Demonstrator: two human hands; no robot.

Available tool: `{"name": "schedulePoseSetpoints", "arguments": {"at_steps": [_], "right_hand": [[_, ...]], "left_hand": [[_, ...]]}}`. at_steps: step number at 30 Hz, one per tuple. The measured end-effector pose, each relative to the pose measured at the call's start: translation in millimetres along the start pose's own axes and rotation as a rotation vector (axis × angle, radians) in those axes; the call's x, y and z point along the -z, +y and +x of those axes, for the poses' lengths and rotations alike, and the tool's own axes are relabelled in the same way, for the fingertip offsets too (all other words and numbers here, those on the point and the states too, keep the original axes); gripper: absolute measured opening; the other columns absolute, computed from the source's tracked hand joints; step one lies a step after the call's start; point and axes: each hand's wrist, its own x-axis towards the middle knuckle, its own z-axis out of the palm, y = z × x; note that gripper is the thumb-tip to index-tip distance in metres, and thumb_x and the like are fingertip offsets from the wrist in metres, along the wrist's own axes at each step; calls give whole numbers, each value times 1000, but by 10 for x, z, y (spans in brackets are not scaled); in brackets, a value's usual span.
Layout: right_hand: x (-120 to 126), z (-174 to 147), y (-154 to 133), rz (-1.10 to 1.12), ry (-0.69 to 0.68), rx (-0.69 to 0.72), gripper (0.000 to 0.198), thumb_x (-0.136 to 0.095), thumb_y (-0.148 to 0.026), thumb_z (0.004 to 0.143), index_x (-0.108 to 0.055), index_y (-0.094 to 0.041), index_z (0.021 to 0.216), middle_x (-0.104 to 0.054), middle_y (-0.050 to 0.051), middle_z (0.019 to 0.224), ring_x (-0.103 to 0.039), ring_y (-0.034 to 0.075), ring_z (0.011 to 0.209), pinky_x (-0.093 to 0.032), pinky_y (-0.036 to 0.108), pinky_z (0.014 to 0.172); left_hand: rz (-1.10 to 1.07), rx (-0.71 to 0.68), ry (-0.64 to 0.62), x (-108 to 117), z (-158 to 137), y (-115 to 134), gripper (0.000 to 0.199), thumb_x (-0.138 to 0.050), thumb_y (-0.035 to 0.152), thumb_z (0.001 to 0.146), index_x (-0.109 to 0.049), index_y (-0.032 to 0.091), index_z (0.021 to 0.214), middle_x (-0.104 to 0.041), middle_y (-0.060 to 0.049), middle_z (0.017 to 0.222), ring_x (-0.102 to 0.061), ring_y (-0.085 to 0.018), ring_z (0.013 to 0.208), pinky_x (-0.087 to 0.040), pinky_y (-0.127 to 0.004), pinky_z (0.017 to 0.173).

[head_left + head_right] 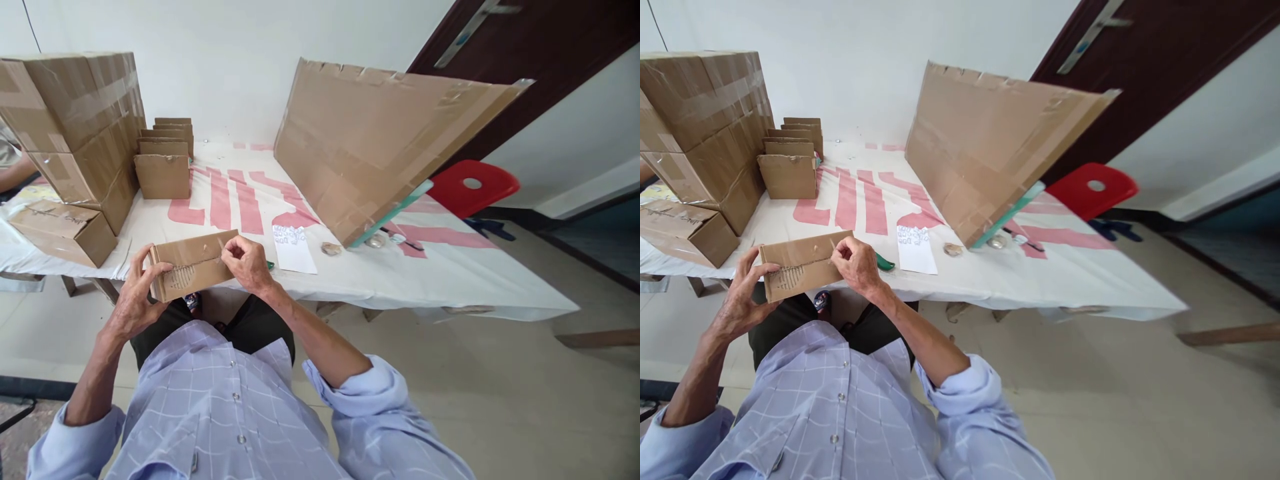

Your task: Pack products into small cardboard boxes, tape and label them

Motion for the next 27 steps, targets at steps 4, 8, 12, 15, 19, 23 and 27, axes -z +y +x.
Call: {"name": "schedulePoseSetpoints", "arguments": {"at_steps": [4, 8, 12, 15, 19, 23, 27], "right_hand": [[-2, 11, -108, -158, 38, -24, 17, -65, -29, 86, -54, -25, 73, -67, 0, 69, -58, 17, 63, -43, 31, 66], [-8, 86, -226, -302, 46, 14, 19, -65, -29, 90, -55, -24, 75, -72, 3, 77, -61, 19, 69, -38, 32, 67], [-22, 134, -212, -213, 80, 15, 17, -59, -23, 88, -50, -25, 73, -67, 2, 72, -55, 17, 64, -38, 32, 67], [-10, 118, -140, 24, 132, -32, 16, -55, -27, 88, -48, -26, 73, -59, -1, 66, -52, 16, 61, -41, 31, 66], [28, 72, -84, 183, 128, -80, 22, -54, -39, 94, -51, -26, 76, -57, -2, 66, -53, 16, 61, -44, 31, 65], [74, 83, -121, 20, -5, -13, 30, -78, -44, 87, -55, -25, 79, -65, -1, 75, -57, 16, 68, -46, 31, 71], [132, 150, -164, -81, -132, -2, 24, -79, -29, 87, -59, -23, 76, -71, 0, 82, -62, 17, 74, -43, 31, 73]], "left_hand": [[0, 7, -13, 5, 21, 23, 64, -76, 16, 84, -57, 29, 144, -33, -18, 171, -42, -44, 160, -49, -62, 122], [1, 1, -3, 8, 37, 51, 63, -75, 16, 84, -58, 28, 144, -33, -19, 171, -44, -43, 159, -51, -61, 121], [6, 14, 11, 9, 24, 48, 57, -75, 22, 87, -59, 27, 142, -36, -19, 167, -45, -43, 157, -51, -61, 120], [1, 35, 31, 6, 4, 21, 56, -76, 24, 87, -59, 27, 140, -39, -19, 164, -46, -43, 156, -51, -62, 120], [1, 48, 35, 1, 2, 2, 57, -77, 25, 86, -59, 28, 140, -39, -17, 164, -48, -41, 155, -50, -61, 121], [22, 34, 25, -3, 28, 42, 58, -75, 22, 85, -58, 28, 140, -39, -17, 165, -45, -41, 157, -49, -61, 122], [37, 37, 29, -7, 38, 94, 58, -75, 22, 85, -58, 29, 140, -38, -17, 166, -45, -42, 157, -50, -61, 122]]}}
